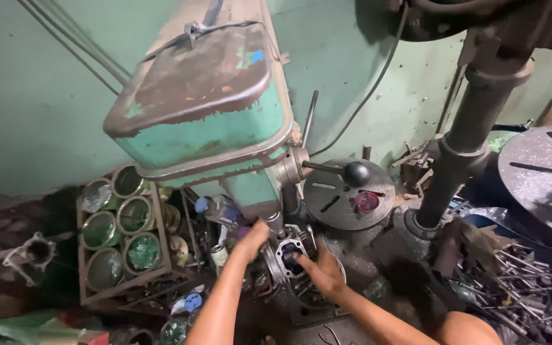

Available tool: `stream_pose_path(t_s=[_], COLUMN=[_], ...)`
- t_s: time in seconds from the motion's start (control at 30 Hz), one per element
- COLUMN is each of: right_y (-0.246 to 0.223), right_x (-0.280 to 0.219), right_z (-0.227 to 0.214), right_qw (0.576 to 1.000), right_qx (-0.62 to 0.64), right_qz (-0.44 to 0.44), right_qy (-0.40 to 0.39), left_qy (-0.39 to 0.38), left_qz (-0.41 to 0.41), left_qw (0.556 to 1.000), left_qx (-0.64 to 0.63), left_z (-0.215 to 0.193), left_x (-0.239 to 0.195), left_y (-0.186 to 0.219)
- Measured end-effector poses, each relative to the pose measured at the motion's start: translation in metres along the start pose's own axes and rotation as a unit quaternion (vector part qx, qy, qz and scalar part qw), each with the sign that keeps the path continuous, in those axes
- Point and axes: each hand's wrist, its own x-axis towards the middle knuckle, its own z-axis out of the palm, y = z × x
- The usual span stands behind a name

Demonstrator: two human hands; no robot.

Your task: The person works on a small engine cylinder head at a bench drill press, holding and repositioning the part under the rotating tool, then wipes the part with a rag and sets it on the workbench.

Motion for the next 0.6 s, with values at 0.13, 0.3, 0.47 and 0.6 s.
stream_pose_path(t_s=[0.13,0.3,0.47,0.6], right_y=[0.006,0.009,0.008,0.006], right_x=[0.011,0.020,0.022,0.020], right_z=[-0.004,-0.008,-0.008,-0.012], right_qw=[0.998,0.997,0.999,0.994], right_qx=[-0.064,-0.068,-0.021,0.063], right_qz=[0.024,0.038,0.040,0.062], right_qy=[0.014,-0.012,-0.030,-0.069], left_qy=[0.002,-0.106,-0.051,-0.054], left_qz=[-0.092,-0.003,-0.036,-0.034], left_qw=[0.994,0.993,0.995,0.992], left_qx=[-0.054,0.046,0.074,0.107], left_z=[0.008,0.016,0.018,0.018], left_x=[-0.022,-0.045,-0.053,-0.046], left_y=[0.049,0.102,0.114,0.098])
